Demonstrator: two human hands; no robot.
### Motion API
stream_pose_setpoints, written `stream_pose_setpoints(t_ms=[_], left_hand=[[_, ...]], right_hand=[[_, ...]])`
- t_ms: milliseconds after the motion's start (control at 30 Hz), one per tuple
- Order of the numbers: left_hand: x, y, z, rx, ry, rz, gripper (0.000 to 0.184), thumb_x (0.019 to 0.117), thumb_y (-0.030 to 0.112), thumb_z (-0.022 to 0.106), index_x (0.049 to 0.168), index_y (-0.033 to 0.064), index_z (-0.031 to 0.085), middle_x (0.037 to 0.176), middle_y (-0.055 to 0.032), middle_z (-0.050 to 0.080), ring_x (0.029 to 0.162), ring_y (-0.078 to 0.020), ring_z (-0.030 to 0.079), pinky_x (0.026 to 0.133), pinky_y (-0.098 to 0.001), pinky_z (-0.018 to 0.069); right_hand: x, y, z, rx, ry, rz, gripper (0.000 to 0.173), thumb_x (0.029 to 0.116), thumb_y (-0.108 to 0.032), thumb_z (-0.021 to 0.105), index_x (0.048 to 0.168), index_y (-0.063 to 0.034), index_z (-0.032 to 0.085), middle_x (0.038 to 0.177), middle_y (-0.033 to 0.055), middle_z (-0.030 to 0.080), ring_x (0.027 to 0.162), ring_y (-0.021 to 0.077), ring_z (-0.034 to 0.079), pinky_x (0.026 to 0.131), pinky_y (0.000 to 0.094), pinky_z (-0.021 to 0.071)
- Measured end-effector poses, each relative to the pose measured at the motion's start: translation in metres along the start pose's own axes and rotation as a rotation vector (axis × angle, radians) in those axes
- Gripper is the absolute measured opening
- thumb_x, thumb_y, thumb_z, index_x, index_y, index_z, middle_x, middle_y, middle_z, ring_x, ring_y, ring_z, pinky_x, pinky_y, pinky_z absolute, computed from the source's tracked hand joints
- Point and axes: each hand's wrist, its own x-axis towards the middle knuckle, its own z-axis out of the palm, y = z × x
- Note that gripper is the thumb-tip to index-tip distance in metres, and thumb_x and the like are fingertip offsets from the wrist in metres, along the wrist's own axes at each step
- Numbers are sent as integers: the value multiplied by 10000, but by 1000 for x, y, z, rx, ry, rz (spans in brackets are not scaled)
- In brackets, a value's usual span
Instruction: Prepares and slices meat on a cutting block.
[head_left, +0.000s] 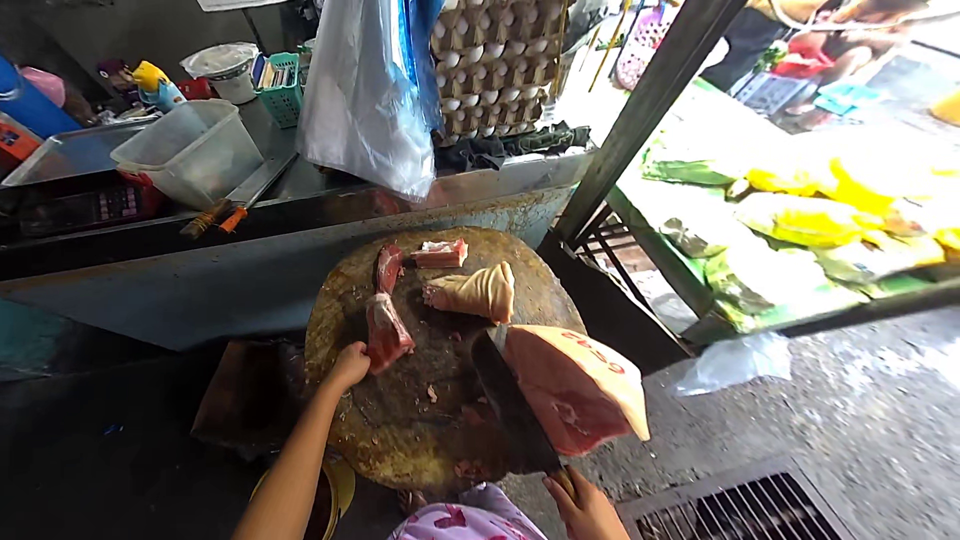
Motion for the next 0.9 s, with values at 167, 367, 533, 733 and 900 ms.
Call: stream_pose_setpoints(t_ms=[167,367,533,733,900], left_hand=[[-37,48,6,421,73,237,354,1015,24,493,1359,-1,573,1320,-232,616,1227,-364,609,1056,-521,475],[5,70,-7,751,36,422,969,860,84,784,1644,162,221,1667,-201,253,1538,-454,200,1199,-602,285],[20,62,0,763,4,362,900,797,263,881,1526,39,403,1480,-255,488,1384,-426,465,1169,-536,358],[-13,35,41,264,153,147,844,981,497,650,1502,-102,365,1375,-340,558,1322,-444,543,1134,-569,397],[-23,36,47,115,154,114,612,1089,395,482,1456,-93,432,1380,-328,556,1324,-428,540,1125,-559,395]], right_hand=[[3,2,0,-17,-5,-2,442,1056,-379,581,1272,6,580,834,171,678,711,297,684,722,494,564],[1,-3,-3,-59,-12,7,485,1053,-406,575,1313,3,579,928,225,698,838,372,706,819,563,551],[-4,-9,0,-108,-8,16,520,1044,-436,577,1339,-8,579,986,249,711,921,408,714,862,601,538],[-4,-19,1,-100,0,-22,530,1042,-413,586,1322,37,585,996,274,708,960,442,702,887,618,522],[7,-50,8,-48,50,-156,496,1033,-397,606,1242,52,635,959,259,706,888,411,707,854,603,535]])
